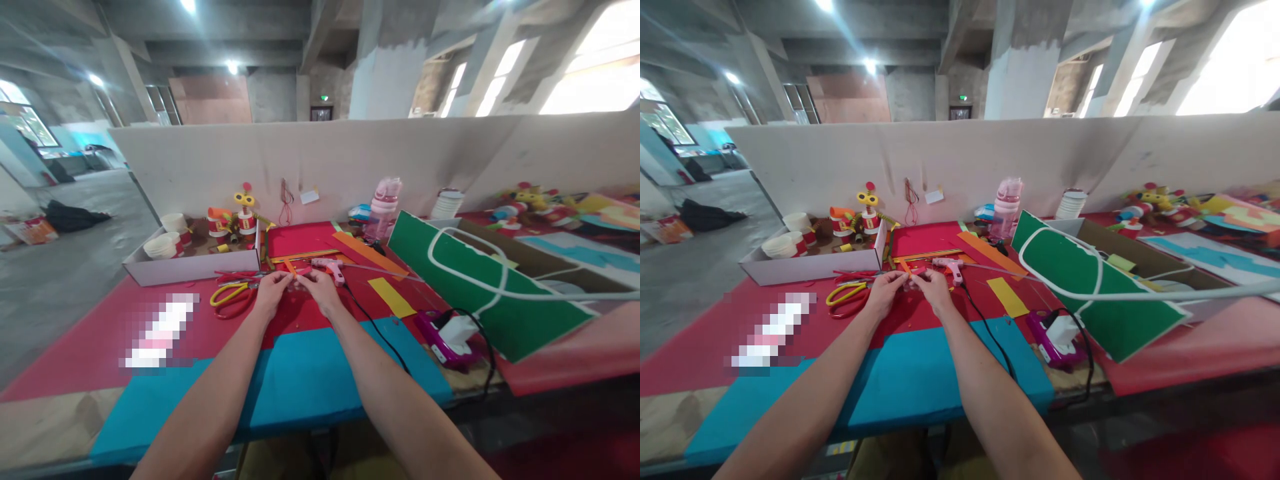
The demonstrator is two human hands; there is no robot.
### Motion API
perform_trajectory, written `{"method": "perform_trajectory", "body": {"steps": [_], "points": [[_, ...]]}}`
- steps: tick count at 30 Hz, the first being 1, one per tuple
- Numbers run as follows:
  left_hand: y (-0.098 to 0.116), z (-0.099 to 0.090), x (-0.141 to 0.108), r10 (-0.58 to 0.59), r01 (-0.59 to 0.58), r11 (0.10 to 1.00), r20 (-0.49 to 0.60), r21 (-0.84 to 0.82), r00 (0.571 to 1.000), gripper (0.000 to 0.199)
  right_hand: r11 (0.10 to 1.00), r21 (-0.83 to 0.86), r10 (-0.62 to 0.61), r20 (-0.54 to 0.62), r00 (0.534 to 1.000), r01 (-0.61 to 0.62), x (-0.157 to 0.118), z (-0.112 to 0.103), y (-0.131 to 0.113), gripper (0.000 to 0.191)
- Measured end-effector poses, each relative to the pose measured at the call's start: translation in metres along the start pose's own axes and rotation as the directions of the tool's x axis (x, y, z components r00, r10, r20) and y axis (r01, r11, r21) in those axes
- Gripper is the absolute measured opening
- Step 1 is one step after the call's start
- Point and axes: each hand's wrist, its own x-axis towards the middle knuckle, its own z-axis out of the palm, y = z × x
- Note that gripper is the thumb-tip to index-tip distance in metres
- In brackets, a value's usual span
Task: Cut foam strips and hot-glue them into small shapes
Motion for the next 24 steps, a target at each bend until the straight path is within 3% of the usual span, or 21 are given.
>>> {"method": "perform_trajectory", "body": {"steps": [5, 10, 15, 19, 24], "points": [[-0.001, 0.000, -0.001, -0.041, 0.043, 0.996, 0.021, -0.082, 0.999, 0.031, 1.000, -0.028, -0.012, -0.015, 1.000, 0.012, 0.002, -0.002, 0.003, 0.028], [-0.005, -0.001, 0.000, -0.021, 0.021, 0.998, 0.014, -0.053, 1.000, 0.031, 1.000, -0.010, 0.002, -0.031, 1.000, -0.002, 0.000, -0.001, 0.004, 0.029], [-0.005, 0.004, -0.001, -0.007, 0.007, 1.000, -0.036, -0.014, 0.999, 0.032, 1.000, -0.004, 0.018, -0.120, 0.993, -0.019, -0.003, 0.002, -0.001, 0.025], [0.000, 0.007, -0.004, -0.019, 0.019, 0.999, -0.014, -0.040, 1.000, 0.032, 0.995, 0.090, 0.047, -0.145, 0.988, -0.034, -0.004, 0.006, -0.004, 0.023], [0.000, 0.005, -0.003, -0.019, 0.018, 0.999, -0.043, -0.028, 0.999, 0.027, 0.974, 0.198, 0.132, -0.095, 0.987, -0.111, -0.004, 0.008, -0.005, 0.028]]}}
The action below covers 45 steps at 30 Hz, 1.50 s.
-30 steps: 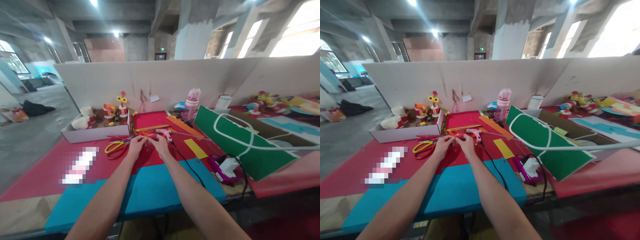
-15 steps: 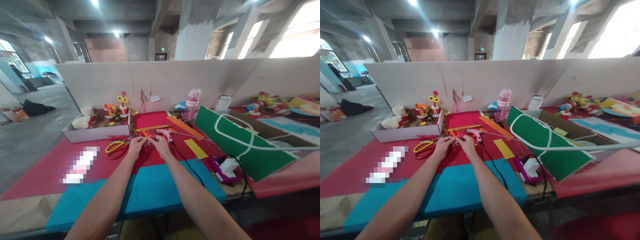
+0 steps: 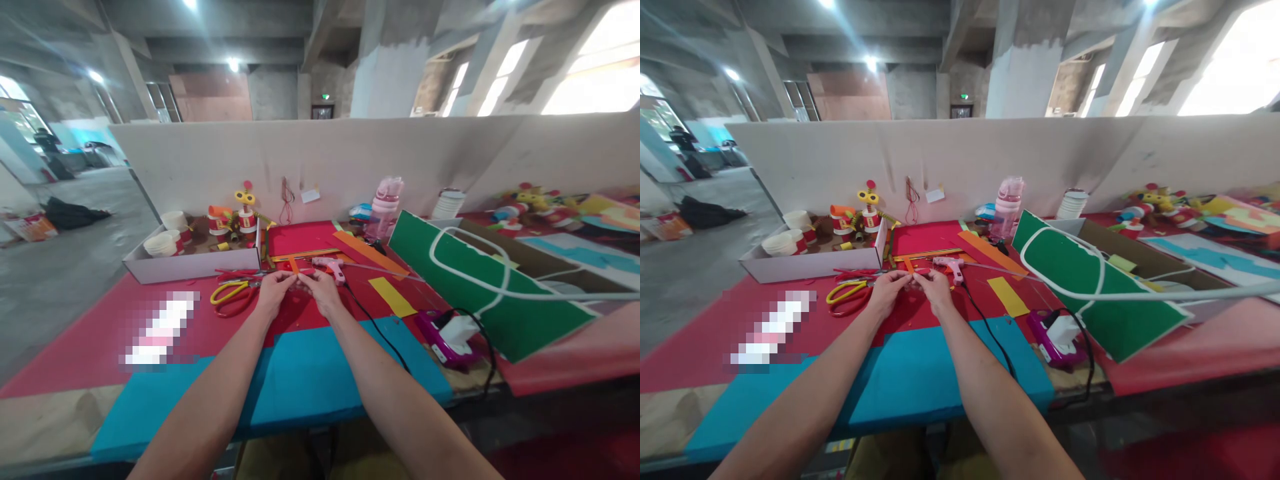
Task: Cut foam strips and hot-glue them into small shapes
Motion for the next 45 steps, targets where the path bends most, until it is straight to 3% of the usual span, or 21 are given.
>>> {"method": "perform_trajectory", "body": {"steps": [4, 10, 16, 21, 31, 36, 42, 45], "points": [[-0.005, -0.003, 0.005, 0.022, -0.022, 0.998, -0.008, 0.063, 1.000, 0.024, 0.997, -0.073, 0.004, 0.008, 1.000, -0.004, 0.001, -0.005, -0.002, 0.031], [-0.008, -0.003, 0.006, 0.013, -0.013, 1.000, 0.025, 0.027, 1.000, 0.026, 0.987, -0.156, -0.043, 0.012, 0.999, 0.045, 0.005, -0.009, -0.001, 0.032], [-0.005, -0.001, 0.003, -0.093, 0.105, 0.983, 0.084, -0.150, 0.992, 0.035, 0.994, -0.082, -0.065, 0.009, 0.998, 0.065, 0.004, -0.004, 0.006, 0.033], [-0.003, -0.003, 0.003, -0.100, 0.112, 0.982, 0.087, -0.154, 0.991, 0.034, 0.998, -0.056, -0.006, 0.041, 0.999, 0.008, 0.001, -0.004, 0.003, 0.038], [-0.003, -0.003, 0.003, -0.117, 0.126, 0.983, 0.072, -0.130, 0.991, 0.036, 0.979, -0.188, -0.081, 0.009, 0.997, 0.081, 0.002, -0.007, 0.002, 0.032], [-0.003, -0.004, 0.005, -0.045, 0.043, 0.999, -0.035, -0.032, 0.998, 0.031, 0.963, -0.249, -0.115, -0.033, 0.993, 0.103, 0.002, -0.008, -0.002, 0.024], [0.002, -0.005, 0.005, -0.038, 0.034, 0.998, -0.066, -0.062, 0.997, 0.031, 0.981, -0.126, -0.168, -0.180, 0.969, 0.146, 0.010, -0.012, -0.004, 0.027], [0.004, -0.004, 0.004, -0.087, 0.079, 0.988, -0.059, -0.130, 0.994, 0.034, 0.995, 0.005, -0.096, -0.211, 0.973, 0.099, 0.013, -0.013, -0.002, 0.030]]}}
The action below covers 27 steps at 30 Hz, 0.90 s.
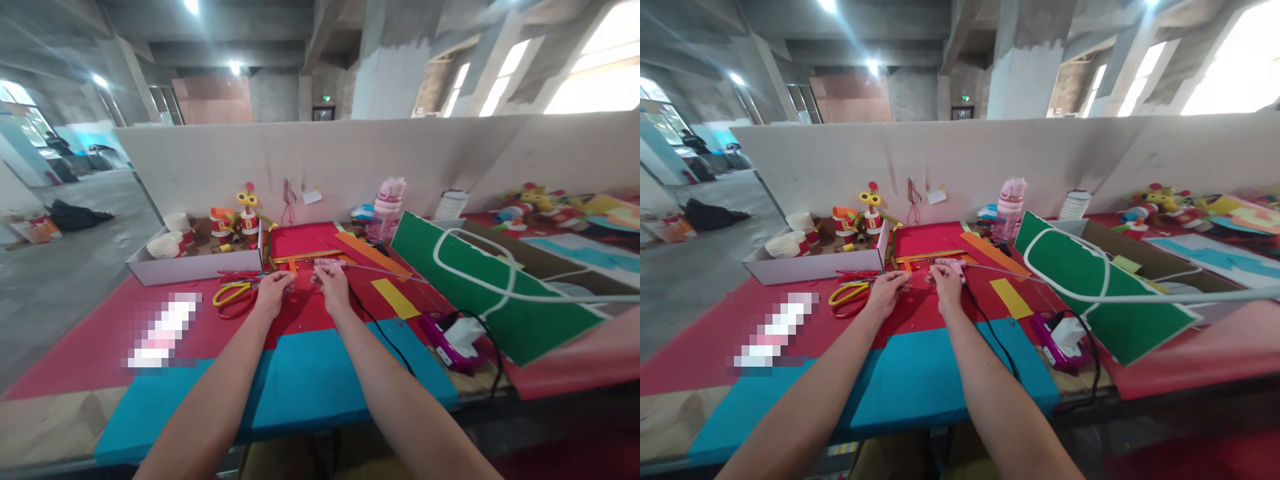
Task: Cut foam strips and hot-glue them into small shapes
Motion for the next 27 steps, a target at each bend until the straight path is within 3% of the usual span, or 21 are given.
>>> {"method": "perform_trajectory", "body": {"steps": [4, 7, 21, 27], "points": [[0.000, 0.003, -0.002, -0.012, 0.013, 1.000, 0.028, -0.028, 1.000, 0.034, 0.984, 0.046, 0.162, 0.175, 0.971, -0.172, -0.006, 0.004, 0.002, 0.028], [0.000, 0.005, -0.003, -0.011, 0.012, 1.000, 0.036, -0.021, 0.999, 0.034, 0.980, 0.053, 0.173, 0.269, 0.947, -0.194, -0.012, 0.008, 0.001, 0.028], [-0.008, 0.003, 0.001, 0.061, -0.061, 0.996, 0.003, 0.062, 0.998, 0.029, 0.982, 0.047, 0.164, 0.257, 0.952, -0.182, -0.015, 0.008, 0.006, 0.040], [-0.010, 0.001, 0.002, 0.032, -0.032, 0.997, 0.007, 0.066, 0.999, 0.033, 0.988, 0.012, 0.148, 0.252, 0.956, -0.156, -0.014, 0.009, 0.011, 0.041]]}}
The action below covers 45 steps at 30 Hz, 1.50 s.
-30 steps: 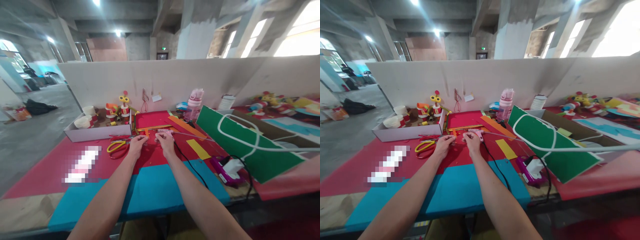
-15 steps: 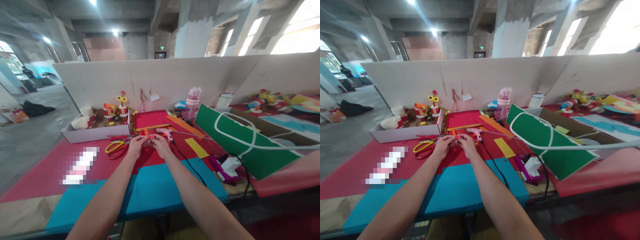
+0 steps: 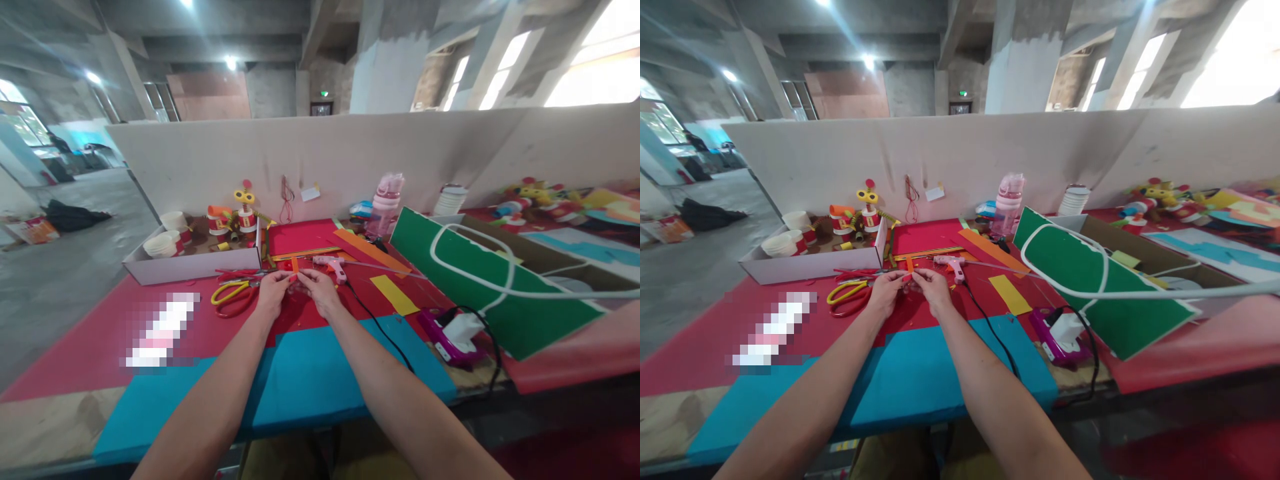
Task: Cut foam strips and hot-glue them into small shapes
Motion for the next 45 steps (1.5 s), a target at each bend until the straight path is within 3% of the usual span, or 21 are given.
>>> {"method": "perform_trajectory", "body": {"steps": [11, 14, 17, 26, 32, 36, 45], "points": [[0.008, 0.008, -0.008, -0.087, 0.092, 0.988, 0.044, -0.124, 0.995, 0.039, 0.960, -0.214, -0.203, -0.100, 0.974, 0.178, 0.002, -0.001, -0.003, 0.030], [0.009, 0.009, -0.010, -0.030, 0.035, 0.998, 0.087, -0.056, 0.996, 0.038, 0.942, -0.263, -0.246, -0.116, 0.962, 0.209, 0.002, -0.002, -0.004, 0.028], [0.006, 0.005, -0.008, 0.042, -0.045, 0.998, 0.067, 0.042, 0.997, 0.035, 0.945, -0.260, -0.230, -0.092, 0.969, 0.199, 0.002, -0.001, -0.004, 0.027], [0.003, -0.002, -0.002, 0.102, -0.108, 0.979, 0.046, 0.173, 0.994, 0.029, 0.995, -0.079, -0.065, -0.032, 0.997, 0.062, 0.000, -0.001, -0.007, 0.034], [0.006, 0.001, -0.005, 0.061, -0.066, 0.995, 0.072, 0.077, 0.996, 0.028, 0.996, -0.062, -0.061, -0.056, 0.997, 0.058, 0.005, -0.004, -0.002, 0.035], [0.011, -0.001, -0.003, 0.018, -0.018, 0.998, -0.010, -0.066, 1.000, 0.033, 0.998, -0.023, -0.056, -0.049, 0.997, 0.055, 0.008, -0.006, -0.001, 0.035], [0.012, -0.004, 0.001, 0.102, -0.103, 0.993, 0.028, 0.053, 0.994, 0.028, 0.998, 0.050, -0.042, 0.015, 0.999, 0.041, 0.006, -0.005, -0.008, 0.040]]}}
